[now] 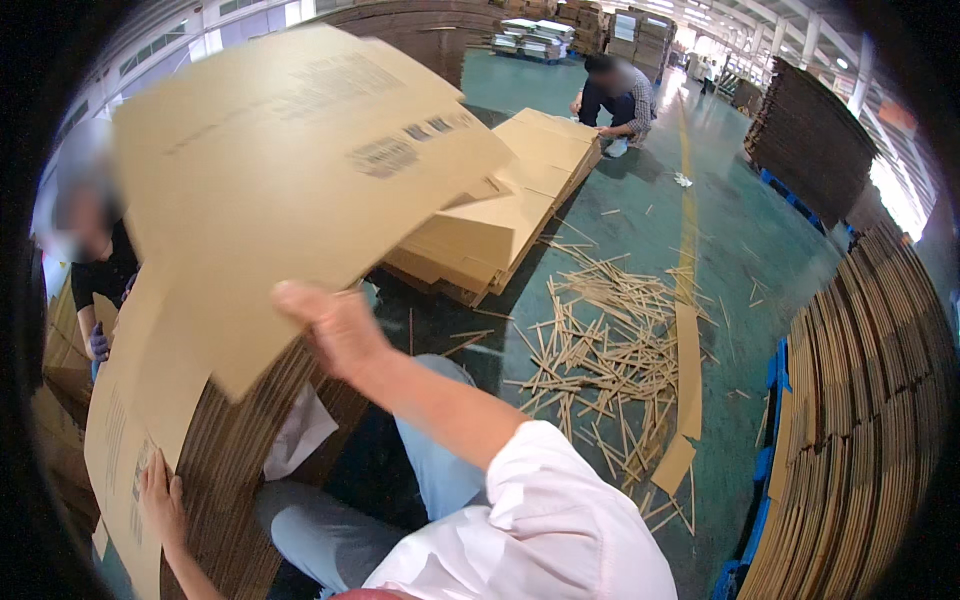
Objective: The person sits on the floor and repeatedly picks up flat cardboard sheets from a stack, then places them onto a separate pile. The person handles the cardboard by hand without using any tools.
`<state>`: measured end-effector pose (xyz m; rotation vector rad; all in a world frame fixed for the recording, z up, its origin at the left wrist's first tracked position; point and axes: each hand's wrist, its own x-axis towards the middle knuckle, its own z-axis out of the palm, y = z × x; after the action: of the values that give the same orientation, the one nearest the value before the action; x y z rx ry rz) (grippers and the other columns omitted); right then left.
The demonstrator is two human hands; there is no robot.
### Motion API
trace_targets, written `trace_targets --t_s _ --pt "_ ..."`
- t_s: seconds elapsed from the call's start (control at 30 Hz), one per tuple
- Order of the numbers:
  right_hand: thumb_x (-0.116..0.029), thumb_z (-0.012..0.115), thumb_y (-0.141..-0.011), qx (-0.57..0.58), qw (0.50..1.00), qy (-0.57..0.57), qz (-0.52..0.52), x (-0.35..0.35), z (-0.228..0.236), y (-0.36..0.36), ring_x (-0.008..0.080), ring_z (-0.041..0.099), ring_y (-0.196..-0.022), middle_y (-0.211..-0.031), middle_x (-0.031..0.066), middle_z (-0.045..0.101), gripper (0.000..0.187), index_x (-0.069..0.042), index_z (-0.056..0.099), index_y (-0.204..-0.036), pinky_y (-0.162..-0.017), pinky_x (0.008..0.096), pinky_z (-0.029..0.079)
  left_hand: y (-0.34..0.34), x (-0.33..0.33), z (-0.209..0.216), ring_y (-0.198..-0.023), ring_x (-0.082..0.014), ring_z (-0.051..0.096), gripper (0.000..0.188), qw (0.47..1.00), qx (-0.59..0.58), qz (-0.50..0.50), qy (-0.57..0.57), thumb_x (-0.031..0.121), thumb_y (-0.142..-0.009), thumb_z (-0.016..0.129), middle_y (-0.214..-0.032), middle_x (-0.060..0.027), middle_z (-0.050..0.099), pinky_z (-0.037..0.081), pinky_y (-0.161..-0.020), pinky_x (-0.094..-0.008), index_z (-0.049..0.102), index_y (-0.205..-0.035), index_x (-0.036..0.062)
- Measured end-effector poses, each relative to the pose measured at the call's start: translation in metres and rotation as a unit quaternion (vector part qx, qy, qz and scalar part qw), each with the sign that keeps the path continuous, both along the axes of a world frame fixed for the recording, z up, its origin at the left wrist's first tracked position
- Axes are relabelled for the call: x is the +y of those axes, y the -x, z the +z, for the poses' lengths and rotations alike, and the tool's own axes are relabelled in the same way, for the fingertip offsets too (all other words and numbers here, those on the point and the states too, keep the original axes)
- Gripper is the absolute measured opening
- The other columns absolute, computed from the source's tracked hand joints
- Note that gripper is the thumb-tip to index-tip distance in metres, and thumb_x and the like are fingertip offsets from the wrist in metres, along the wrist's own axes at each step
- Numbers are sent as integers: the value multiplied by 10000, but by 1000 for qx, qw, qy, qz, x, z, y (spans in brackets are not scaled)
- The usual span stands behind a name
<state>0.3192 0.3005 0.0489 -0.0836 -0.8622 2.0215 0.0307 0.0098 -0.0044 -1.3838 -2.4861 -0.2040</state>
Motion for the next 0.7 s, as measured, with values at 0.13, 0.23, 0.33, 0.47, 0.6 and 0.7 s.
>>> trace_targets --t_s 0.13,0.23,0.33,0.47,0.6,0.7 --pt "-178 608 -827 -78 957 -276 -43 -111 16 53 140 571 -885 -944 70 622 236 7 605 -974 -788 311 468 0 -7 -11 -1092 -373 481 415 997 -4 -65 -29 201 -870 505 -1264 -214 471 389 -939 -442 465 -1247 29" --pt "-269 607 -814 -73 949 -140 273 -198 33 88 174 553 -873 -867 76 595 310 2 596 -962 -824 326 443 -38 -27 -4 -1071 -370 490 401 989 -7 -106 -105 192 -863 513 -1234 -210 485 395 -921 -436 476 -1226 25" --pt "-285 560 -844 -201 943 -196 177 -315 -2 163 225 553 -941 -948 134 578 350 -1 540 -1047 -849 350 420 -72 -73 3 -1049 -368 499 387 974 34 -142 -174 184 -856 521 -1203 -206 498 401 -903 -431 486 -1206 22" --pt "-303 526 -874 -187 814 -213 507 -346 -25 185 239 579 -933 -1014 163 582 365 -13 512 -1096 -797 364 462 -64 -88 -13 -1020 -364 512 368 976 -3 -81 -204 173 -847 532 -1162 -201 516 408 -880 -424 500 -1179 17" --pt "-328 545 -867 -109 702 -152 687 -343 -80 190 281 590 -927 -1033 195 582 429 -18 492 -1159 -799 397 484 -33 -71 -46 -991 -361 524 350 983 -94 -16 -159 162 -838 543 -1122 -196 534 416 -856 -417 514 -1152 12" --pt "-348 560 -863 -57 685 -63 724 -279 -106 152 312 599 -923 -1047 219 582 481 -22 477 -1207 -800 422 501 -13 -57 -67 -970 -358 533 336 980 -133 3 -151 153 -831 552 -1091 -192 548 421 -839 -412 525 -1132 8"
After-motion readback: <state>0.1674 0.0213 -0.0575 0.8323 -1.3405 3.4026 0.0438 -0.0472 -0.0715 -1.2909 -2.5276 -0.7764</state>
